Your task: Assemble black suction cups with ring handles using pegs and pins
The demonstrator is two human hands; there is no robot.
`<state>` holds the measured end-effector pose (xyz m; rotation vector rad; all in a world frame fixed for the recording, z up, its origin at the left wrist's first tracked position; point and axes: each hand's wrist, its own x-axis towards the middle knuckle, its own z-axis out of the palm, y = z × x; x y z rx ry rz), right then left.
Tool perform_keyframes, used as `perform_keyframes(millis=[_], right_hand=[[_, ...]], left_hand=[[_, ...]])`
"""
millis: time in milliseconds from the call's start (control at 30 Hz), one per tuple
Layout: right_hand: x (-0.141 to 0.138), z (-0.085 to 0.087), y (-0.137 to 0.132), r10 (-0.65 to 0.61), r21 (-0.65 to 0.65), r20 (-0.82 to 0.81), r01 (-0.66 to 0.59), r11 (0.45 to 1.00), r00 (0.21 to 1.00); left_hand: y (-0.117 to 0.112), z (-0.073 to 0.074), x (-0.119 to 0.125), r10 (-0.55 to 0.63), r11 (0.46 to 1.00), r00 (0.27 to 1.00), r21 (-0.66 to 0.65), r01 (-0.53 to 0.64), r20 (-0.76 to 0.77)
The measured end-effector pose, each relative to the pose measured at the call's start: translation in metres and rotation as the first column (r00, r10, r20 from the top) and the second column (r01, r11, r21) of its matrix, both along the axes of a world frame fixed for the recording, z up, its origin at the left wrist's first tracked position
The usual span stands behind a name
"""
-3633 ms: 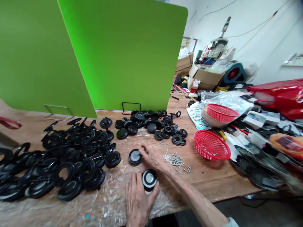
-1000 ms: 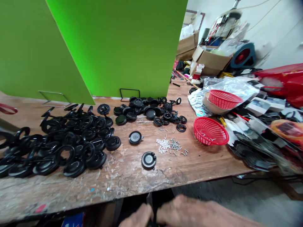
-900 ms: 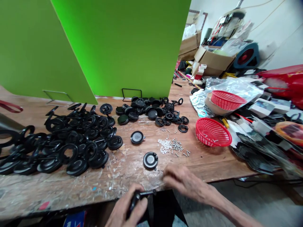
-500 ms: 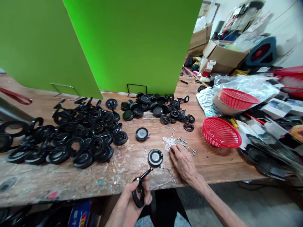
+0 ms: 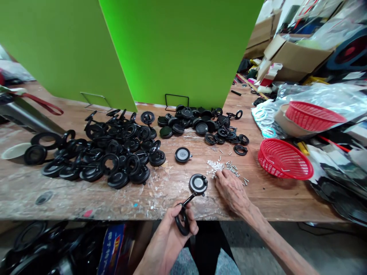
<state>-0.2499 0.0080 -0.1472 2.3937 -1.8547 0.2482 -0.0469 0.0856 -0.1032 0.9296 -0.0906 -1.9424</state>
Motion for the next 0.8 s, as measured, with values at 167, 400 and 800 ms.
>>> perform_keyframes(millis=[167, 400, 800], right_hand=[[-0.004, -0.002, -0.002, 0.016, 0.038, 0.029, -0.017, 0.999, 0.999], [-0.006, -0.003, 0.0, 0.045, 0.045, -0.011, -0.045, 0.998, 0.999], [0.022, 0.035, 0.042, -0.192, 0.3, 0.863, -0.169, 0.939, 0.468]], left_hand=[[0.001, -0.004, -0.001, -0.005, 0.997, 0.995, -0.081, 0.013, 0.099], [0.001, -0.01, -0.001, 0.0, 0.993, 0.982, -0.116, 0.022, 0.191], [0.007, -0.008, -0.004, 0.01, 0.941, 0.78, -0.269, 0.204, 0.625]])
